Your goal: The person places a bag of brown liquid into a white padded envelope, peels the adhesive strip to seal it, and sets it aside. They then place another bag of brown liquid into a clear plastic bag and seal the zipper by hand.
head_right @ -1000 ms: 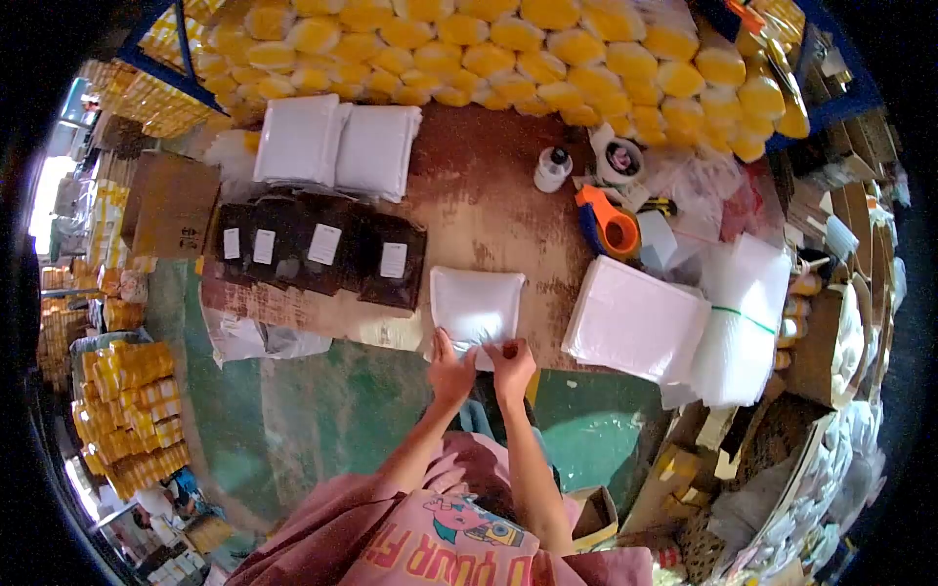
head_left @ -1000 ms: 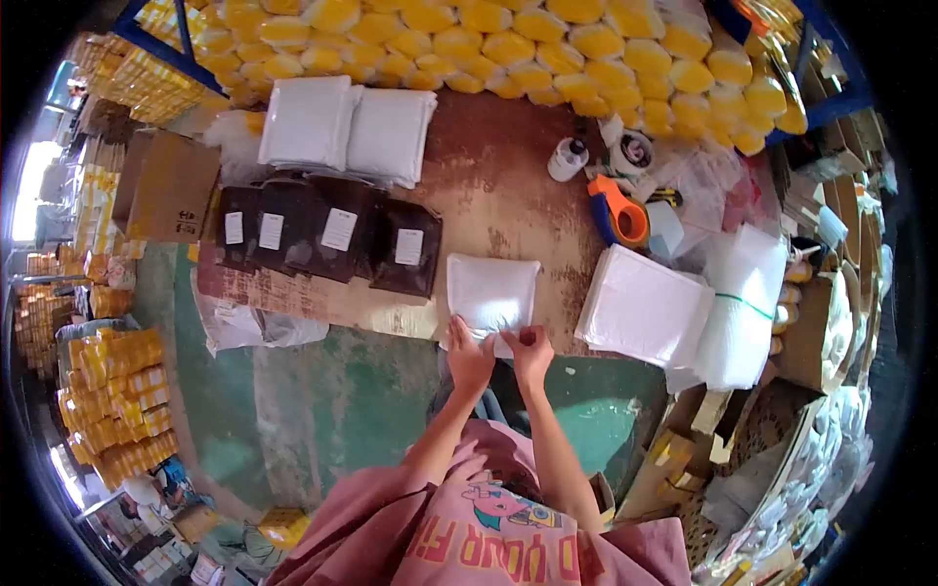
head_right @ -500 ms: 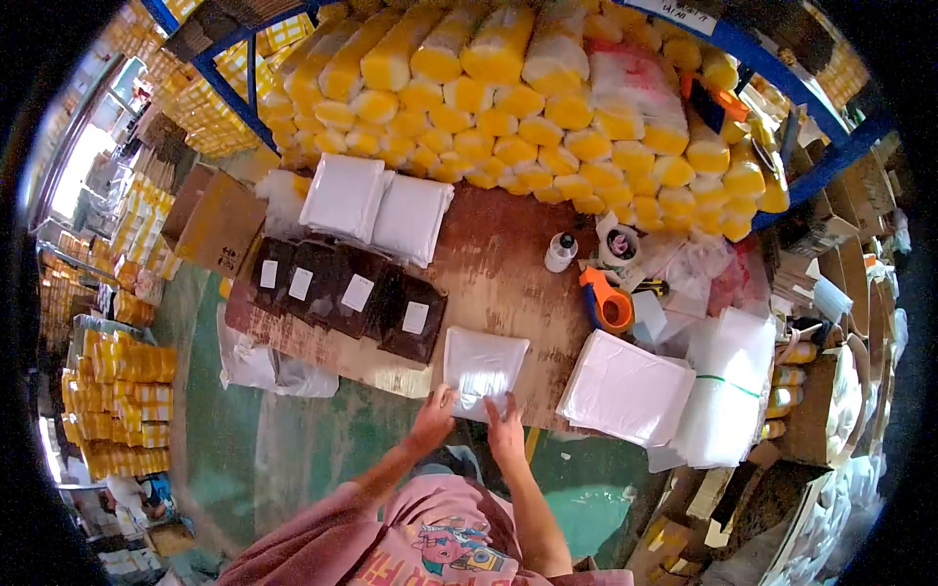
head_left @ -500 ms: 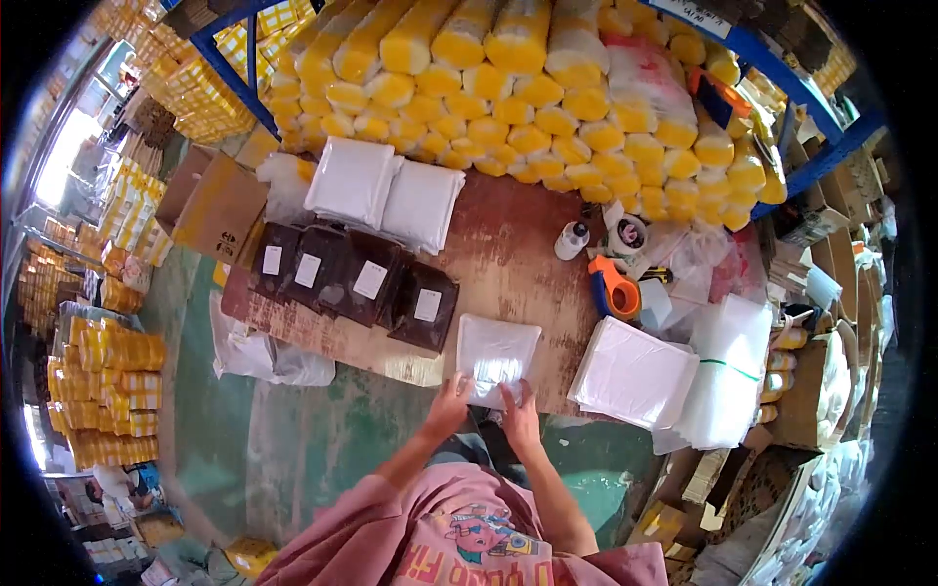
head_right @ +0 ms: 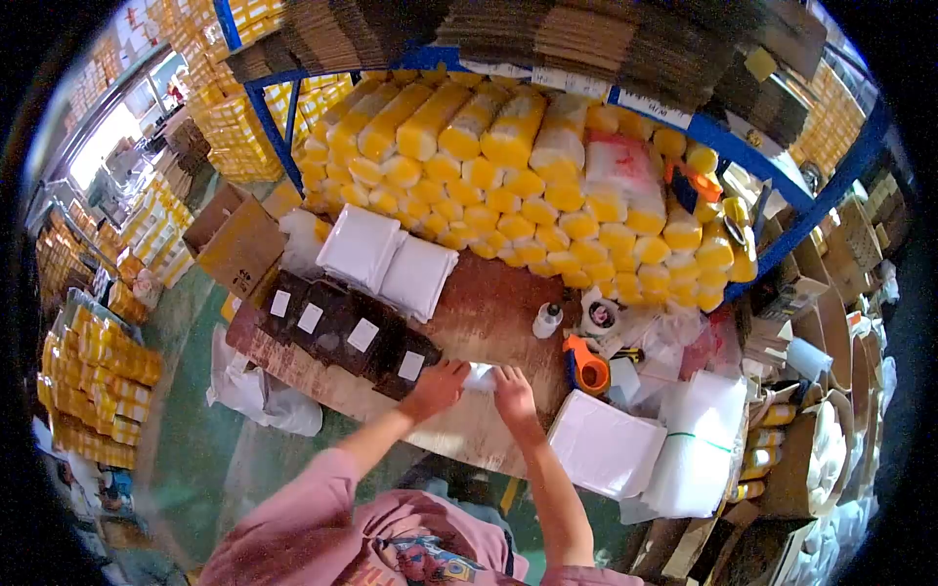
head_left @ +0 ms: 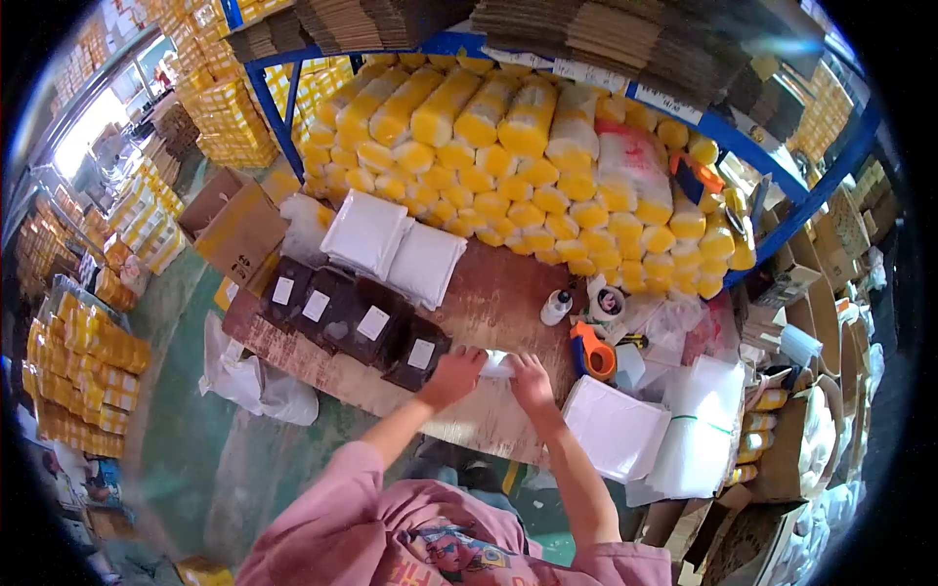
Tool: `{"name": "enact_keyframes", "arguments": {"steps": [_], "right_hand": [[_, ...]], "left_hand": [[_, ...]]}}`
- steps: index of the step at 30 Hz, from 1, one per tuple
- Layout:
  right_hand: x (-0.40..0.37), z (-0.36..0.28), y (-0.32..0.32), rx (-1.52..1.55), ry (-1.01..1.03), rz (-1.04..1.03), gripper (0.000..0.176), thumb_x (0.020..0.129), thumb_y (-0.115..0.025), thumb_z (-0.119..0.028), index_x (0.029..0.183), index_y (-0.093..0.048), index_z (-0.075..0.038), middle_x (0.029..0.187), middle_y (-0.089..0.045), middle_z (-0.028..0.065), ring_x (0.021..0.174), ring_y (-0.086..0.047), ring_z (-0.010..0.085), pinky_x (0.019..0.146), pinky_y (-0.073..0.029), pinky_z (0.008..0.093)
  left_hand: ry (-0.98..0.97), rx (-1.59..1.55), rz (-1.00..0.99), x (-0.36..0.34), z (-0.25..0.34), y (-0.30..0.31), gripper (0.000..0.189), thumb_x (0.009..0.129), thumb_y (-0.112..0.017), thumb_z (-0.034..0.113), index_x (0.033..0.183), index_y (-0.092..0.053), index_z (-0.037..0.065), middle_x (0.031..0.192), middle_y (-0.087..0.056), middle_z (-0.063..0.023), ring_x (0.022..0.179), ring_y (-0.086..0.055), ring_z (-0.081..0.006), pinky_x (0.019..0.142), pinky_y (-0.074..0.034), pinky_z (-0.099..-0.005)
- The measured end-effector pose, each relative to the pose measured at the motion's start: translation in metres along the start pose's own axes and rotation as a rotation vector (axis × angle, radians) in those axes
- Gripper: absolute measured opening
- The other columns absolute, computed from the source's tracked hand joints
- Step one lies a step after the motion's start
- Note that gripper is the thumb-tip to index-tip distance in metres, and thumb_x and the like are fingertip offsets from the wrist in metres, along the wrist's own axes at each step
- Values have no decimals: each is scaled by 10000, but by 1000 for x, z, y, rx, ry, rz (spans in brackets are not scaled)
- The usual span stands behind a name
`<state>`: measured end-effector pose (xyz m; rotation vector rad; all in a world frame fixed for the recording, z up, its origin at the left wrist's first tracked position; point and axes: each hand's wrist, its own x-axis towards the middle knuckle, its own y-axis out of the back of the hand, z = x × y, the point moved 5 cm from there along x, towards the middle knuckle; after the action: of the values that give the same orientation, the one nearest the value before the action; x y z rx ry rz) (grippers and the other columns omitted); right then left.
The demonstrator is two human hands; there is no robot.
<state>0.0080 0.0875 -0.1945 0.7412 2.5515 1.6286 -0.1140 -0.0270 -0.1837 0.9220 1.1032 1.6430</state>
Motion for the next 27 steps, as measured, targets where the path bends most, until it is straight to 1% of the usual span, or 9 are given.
{"name": "enact_keyframes", "arguments": {"steps": [6, 8, 9, 10, 13, 15, 17, 21, 27], "right_hand": [[87, -71, 192, 408, -47, -176, 514, 671, -810, -115, 1137, -604, -48, 1130, -607, 149, 1089, -564, 334, 906, -469, 388], [96, -91, 240, 702, -98, 34, 826, 627, -844, -107, 1346, -436, -88, 1329, -488, 145, 1210, -495, 301, 963, -444, 402], [97, -102, 257, 953, -221, 166, 997, 614, -850, -92, 1454, -313, -110, 1435, -399, 146, 1281, -440, 286, 995, -428, 412], [95, -97, 248, 989, -146, 41, 1200, 598, -850, -61, 1517, -80, -119, 1520, -234, 156, 1357, -329, 276, 1063, -369, 399], [42, -94, 140, 1347, -522, -94, 908, 717, -778, -144, 1455, -270, 4, 1354, -452, 127, 1214, -464, 211, 1009, -401, 341], [-9, -69, 70, 1267, -724, -54, 494, 801, -716, -123, 1244, -551, 21, 1081, -623, 66, 994, -591, 174, 891, -470, 305], [-39, -101, 47, 1377, -954, 41, 377, 803, -714, -65, 1156, -600, 6, 1102, -643, 99, 940, -627, 193, 779, -525, 330], [-66, -106, -17, 1401, -1093, 115, 458, 793, -704, -5, 1221, -547, -37, 1093, -641, 73, 982, -621, 211, 853, -508, 354], [67, -78, -49, 1439, -1057, -71, 585, 790, -715, -18, 1310, -448, -38, 1196, -592, 103, 1090, -595, 264, 908, -514, 421]], "left_hand": [[-4, -276, -89, 43, 9, 204, 520, 671, -796, 422, 1019, -651, 64, 881, -679, -146, 845, -662, -322, 775, -527, -379], [-71, -563, 302, 42, -11, 263, 652, 670, -841, 236, 1222, -547, 53, 1154, -635, -124, 1053, -625, -246, 850, -510, -392], [62, -1182, 88, 33, -13, 285, 799, 708, -824, 156, 1374, -390, 79, 1300, -551, -101, 1148, -559, -210, 938, -470, -389], [64, -1343, 80, 26, -7, 272, 807, 744, -798, 158, 1407, -343, 88, 1296, -548, -101, 1148, -554, -210, 965, -450, -387], [388, -2007, -409, -24, 9, 160, 708, 823, -735, 160, 1419, -360, 88, 1257, -558, -99, 1124, -552, -206, 981, -436, -375], [433, -1839, -329, -48, 7, 118, 618, 798, -731, 147, 1340, -455, 37, 1205, -580, -96, 1082, -566, -205, 942, -453, -366], [330, -1339, -410, -59, -22, 73, 702, 710, -792, 146, 1321, -470, 23, 1219, -580, -99, 1102, -546, -199, 922, -456, -340], [327, -1183, -256, -102, -66, -37, 686, 655, -812, 236, 1232, -534, -7, 1125, -624, -162, 1054, -581, -221, 917, -453, -345], [465, -1103, -202, -27, -156, 2, 632, 646, -808, 186, 1212, -565, 42, 1075, -665, -129, 1031, -619, -246, 911, -470, -353]]}}
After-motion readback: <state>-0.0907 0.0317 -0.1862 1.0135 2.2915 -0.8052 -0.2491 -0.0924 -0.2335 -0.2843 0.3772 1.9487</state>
